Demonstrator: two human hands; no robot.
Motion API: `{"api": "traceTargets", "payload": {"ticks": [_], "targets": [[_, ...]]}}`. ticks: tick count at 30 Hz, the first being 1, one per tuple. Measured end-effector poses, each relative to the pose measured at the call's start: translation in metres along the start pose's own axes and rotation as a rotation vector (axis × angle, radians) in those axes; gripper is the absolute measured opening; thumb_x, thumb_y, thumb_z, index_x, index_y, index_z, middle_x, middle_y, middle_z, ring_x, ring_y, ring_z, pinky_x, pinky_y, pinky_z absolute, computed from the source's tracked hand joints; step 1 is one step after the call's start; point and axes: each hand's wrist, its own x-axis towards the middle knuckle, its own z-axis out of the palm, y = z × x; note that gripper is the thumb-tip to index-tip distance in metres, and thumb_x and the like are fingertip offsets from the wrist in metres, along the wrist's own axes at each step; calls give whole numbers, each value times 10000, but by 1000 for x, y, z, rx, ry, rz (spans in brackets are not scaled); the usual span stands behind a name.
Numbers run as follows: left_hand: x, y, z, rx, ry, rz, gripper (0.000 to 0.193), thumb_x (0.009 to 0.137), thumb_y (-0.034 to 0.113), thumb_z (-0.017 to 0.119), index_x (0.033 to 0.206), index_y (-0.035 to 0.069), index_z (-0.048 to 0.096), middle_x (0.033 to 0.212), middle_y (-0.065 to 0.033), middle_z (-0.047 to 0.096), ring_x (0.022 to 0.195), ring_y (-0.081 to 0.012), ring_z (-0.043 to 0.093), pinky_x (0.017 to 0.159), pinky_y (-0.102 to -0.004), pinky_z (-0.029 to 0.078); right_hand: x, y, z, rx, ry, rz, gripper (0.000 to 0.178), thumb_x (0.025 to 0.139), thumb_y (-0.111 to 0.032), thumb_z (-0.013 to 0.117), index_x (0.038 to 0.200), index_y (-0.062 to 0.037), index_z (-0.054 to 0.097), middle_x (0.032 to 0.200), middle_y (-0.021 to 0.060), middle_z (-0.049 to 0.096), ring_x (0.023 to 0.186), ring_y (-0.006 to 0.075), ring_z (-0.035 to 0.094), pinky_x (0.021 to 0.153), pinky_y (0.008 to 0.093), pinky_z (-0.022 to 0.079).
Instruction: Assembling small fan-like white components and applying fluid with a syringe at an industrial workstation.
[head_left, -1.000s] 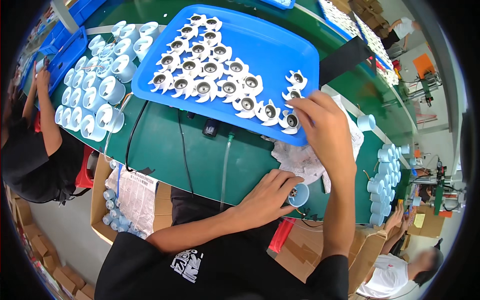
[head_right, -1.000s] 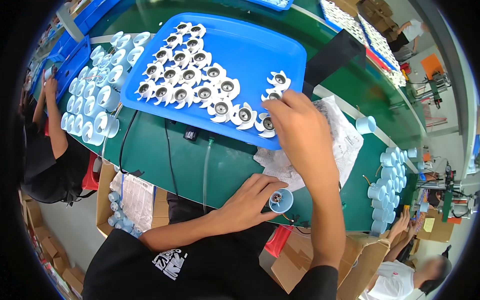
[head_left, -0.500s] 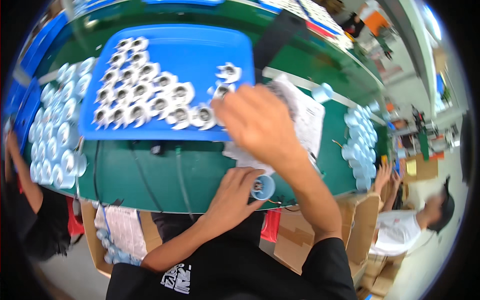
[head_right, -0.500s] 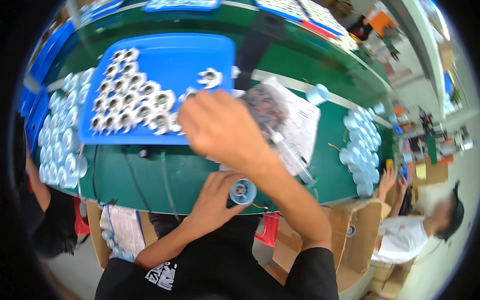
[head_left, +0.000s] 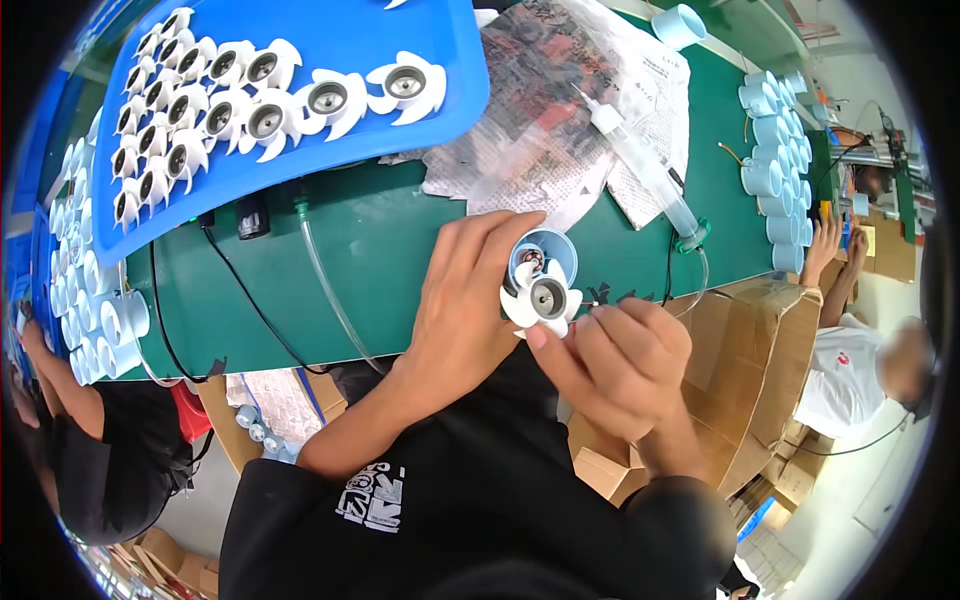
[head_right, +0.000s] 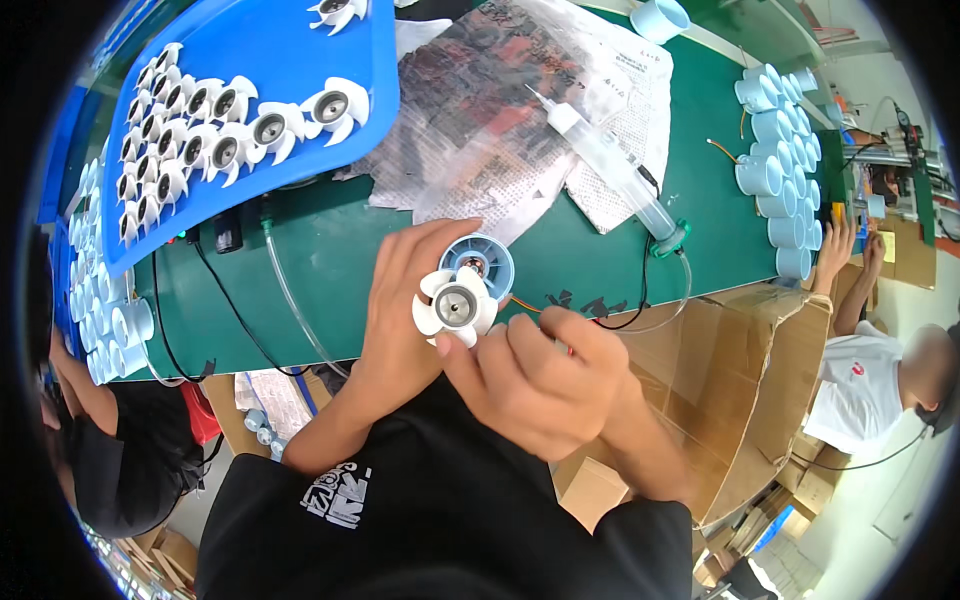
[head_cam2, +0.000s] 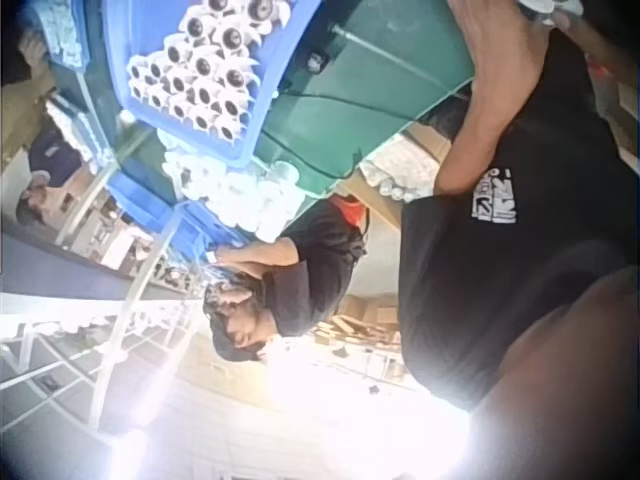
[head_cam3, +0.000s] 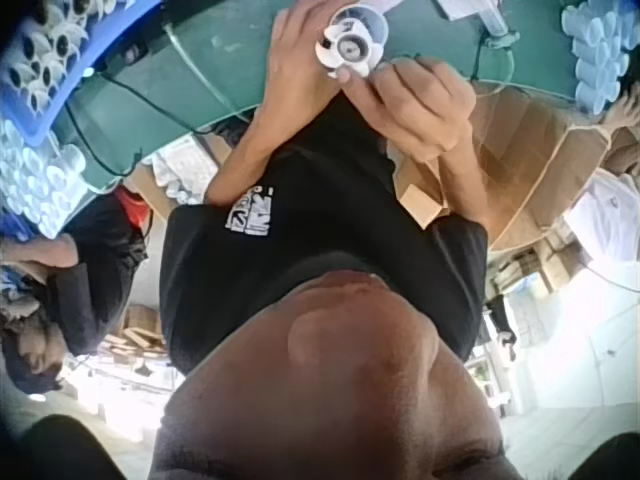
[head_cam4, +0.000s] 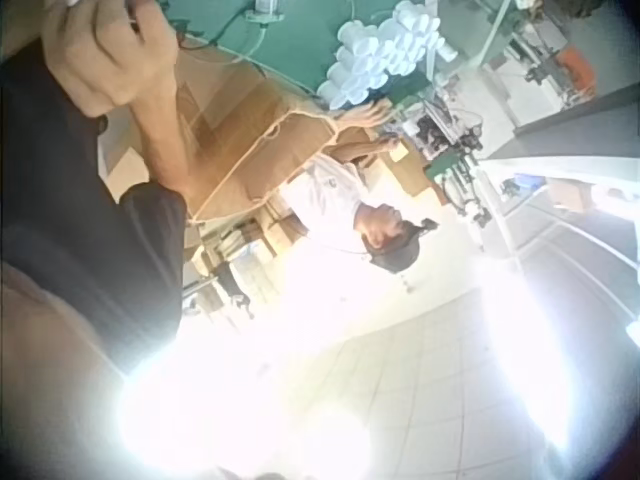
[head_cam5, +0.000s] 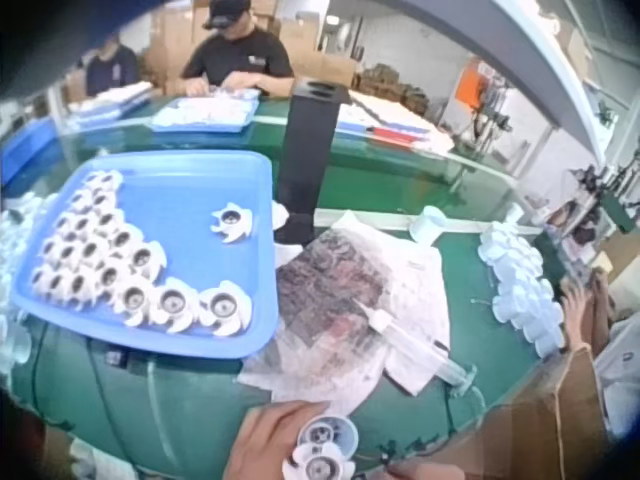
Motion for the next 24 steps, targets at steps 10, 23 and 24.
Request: {"api": "traceTargets", "payload": {"ticks": [10, 23, 24], "targets": [[-6, 4, 0, -30, -5, -65, 650, 637, 68, 782, 1242, 71, 544, 1187, -126, 546, 1085, -336, 505, 935, -415, 422, -25, -18, 22, 1313, 425, 1496, 118, 908, -70, 648, 953, 26, 597, 791, 58, 638, 564, 77, 527, 473, 204, 394], [-6, 4, -2, 5, -6, -7, 652, 673, 32, 764, 1260, 31, 480, 1176, -148, 510, 1086, -345, 485, 925, -422, 425, 3, 3, 16, 966, -69, 1332, 120, 919, -70, 633, 950, 8, 548, 794, 14, 575, 685, 47, 511, 603, 192, 419], [-6, 4, -1, -4, -7, -10, 654, 675, 35, 765, 1262, 31, 477, 1177, -148, 509, 1086, -344, 484, 925, -421, 425, 2, 3, 16, 969, -72, 1326, 120, 919, -70, 633, 950, 8, 548, 794, 14, 575, 685, 47, 511, 603, 192, 419]]}}
